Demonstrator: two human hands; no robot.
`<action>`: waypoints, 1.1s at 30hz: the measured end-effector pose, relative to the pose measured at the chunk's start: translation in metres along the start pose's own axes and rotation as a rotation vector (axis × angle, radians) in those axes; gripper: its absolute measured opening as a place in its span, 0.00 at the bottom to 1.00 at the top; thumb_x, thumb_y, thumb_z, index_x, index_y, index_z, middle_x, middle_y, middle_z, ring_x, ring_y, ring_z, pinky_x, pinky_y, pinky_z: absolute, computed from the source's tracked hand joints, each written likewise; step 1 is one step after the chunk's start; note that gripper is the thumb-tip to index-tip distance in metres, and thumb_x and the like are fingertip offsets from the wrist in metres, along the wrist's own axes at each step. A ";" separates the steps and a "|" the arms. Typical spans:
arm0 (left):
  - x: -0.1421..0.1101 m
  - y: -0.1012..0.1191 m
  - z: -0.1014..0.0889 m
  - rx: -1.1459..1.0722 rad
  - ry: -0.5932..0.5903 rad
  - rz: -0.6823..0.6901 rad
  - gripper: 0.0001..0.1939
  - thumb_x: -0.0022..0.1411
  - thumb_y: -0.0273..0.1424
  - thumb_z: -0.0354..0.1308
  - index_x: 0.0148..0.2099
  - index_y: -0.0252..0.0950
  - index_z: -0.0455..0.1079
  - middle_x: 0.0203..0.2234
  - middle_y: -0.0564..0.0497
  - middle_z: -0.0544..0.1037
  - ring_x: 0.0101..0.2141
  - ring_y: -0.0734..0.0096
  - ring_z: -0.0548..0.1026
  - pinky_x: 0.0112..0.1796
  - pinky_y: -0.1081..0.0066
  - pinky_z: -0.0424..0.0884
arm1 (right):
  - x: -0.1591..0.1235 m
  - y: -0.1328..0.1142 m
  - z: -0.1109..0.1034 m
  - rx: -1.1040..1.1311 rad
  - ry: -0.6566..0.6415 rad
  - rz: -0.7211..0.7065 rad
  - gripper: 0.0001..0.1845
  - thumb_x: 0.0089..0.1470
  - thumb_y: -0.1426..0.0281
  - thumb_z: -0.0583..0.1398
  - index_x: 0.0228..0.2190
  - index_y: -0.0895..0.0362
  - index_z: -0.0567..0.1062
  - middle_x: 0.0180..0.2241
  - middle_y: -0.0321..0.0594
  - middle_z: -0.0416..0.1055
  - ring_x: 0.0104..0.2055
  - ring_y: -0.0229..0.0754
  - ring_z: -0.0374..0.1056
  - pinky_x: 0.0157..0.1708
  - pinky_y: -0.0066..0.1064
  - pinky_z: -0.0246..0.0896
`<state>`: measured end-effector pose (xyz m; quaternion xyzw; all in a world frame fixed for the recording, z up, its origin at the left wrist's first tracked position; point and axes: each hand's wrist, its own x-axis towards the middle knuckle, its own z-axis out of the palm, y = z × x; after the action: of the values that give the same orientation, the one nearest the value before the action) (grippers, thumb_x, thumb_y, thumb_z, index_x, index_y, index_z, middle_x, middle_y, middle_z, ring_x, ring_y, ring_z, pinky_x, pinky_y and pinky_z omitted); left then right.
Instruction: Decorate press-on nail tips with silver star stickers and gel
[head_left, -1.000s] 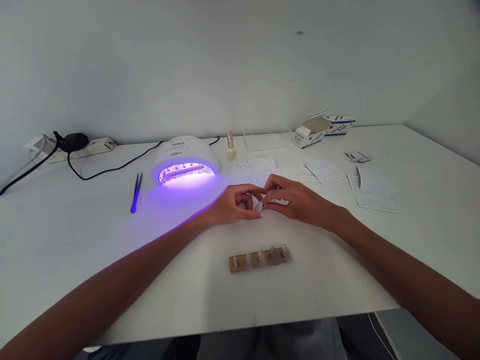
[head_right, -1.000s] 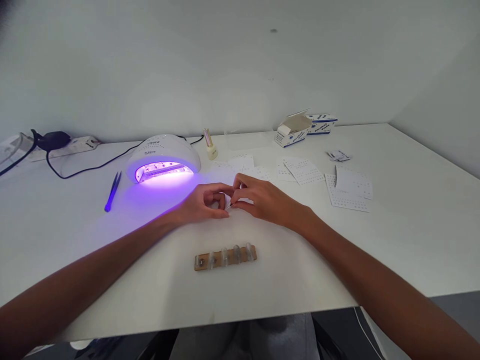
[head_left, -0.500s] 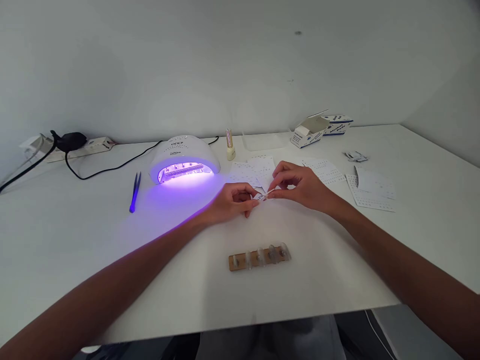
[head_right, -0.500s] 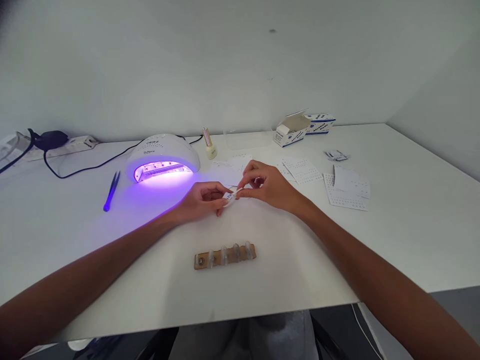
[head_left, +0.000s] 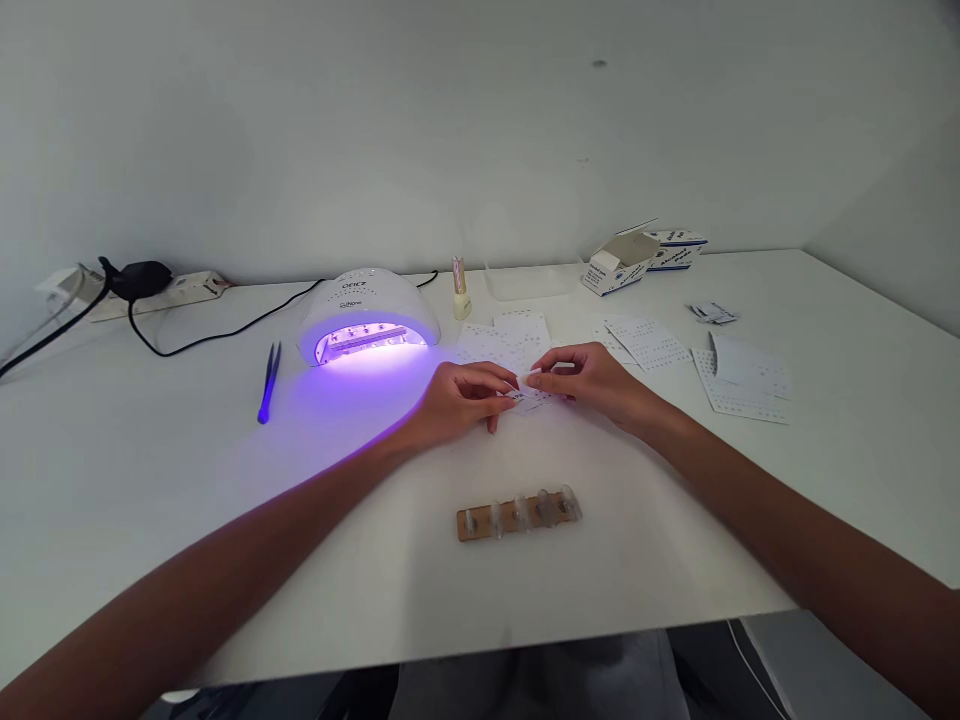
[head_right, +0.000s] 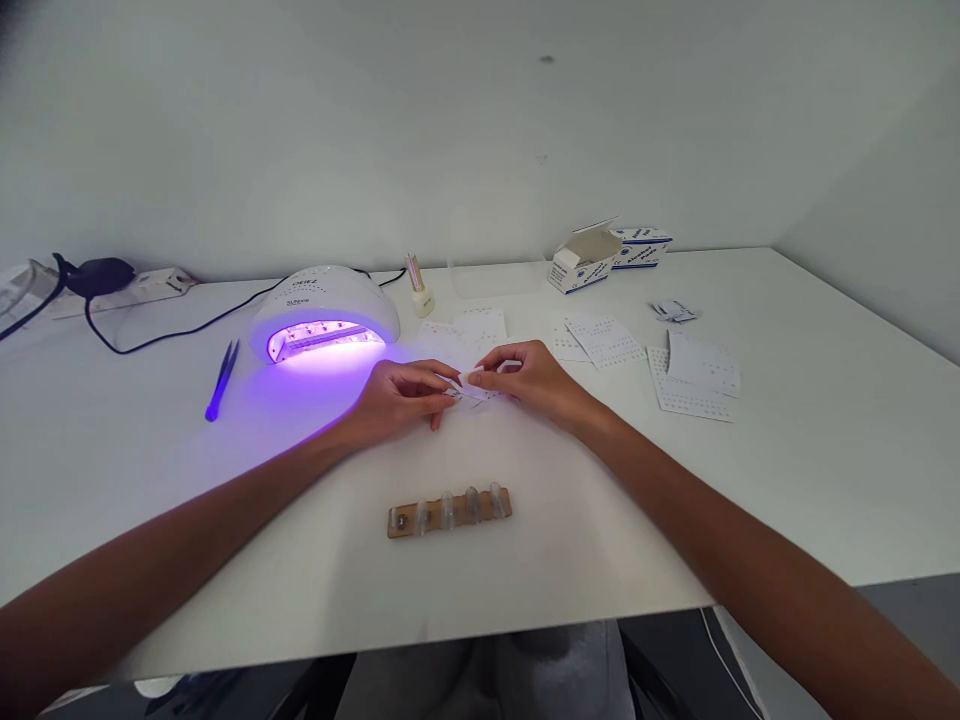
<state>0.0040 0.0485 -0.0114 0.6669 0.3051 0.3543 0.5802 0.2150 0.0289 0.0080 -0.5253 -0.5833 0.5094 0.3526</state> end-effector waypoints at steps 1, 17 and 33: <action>0.000 0.000 0.000 -0.018 0.007 0.004 0.10 0.50 0.34 0.67 0.31 0.32 0.76 0.39 0.45 0.77 0.18 0.82 0.71 0.21 0.73 0.71 | -0.001 0.000 0.001 -0.005 -0.021 -0.006 0.15 0.41 0.58 0.68 0.29 0.56 0.78 0.22 0.32 0.66 0.23 0.32 0.55 0.24 0.29 0.49; 0.002 0.000 -0.005 -0.016 0.098 -0.038 0.13 0.51 0.36 0.67 0.36 0.31 0.77 0.41 0.45 0.77 0.16 0.80 0.71 0.22 0.71 0.68 | 0.000 -0.006 0.001 0.034 -0.039 -0.132 0.24 0.41 0.64 0.69 0.42 0.55 0.74 0.29 0.36 0.73 0.24 0.34 0.63 0.24 0.29 0.59; 0.001 0.000 -0.008 0.065 0.097 -0.049 0.11 0.57 0.35 0.62 0.40 0.35 0.77 0.43 0.45 0.76 0.17 0.80 0.72 0.27 0.69 0.69 | 0.001 0.029 -0.198 -0.020 1.105 -0.104 0.07 0.43 0.73 0.68 0.29 0.59 0.77 0.28 0.40 0.71 0.24 0.33 0.62 0.25 0.32 0.57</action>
<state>-0.0024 0.0535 -0.0104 0.6598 0.3603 0.3620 0.5512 0.4096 0.0721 0.0254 -0.6882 -0.3417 0.1345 0.6257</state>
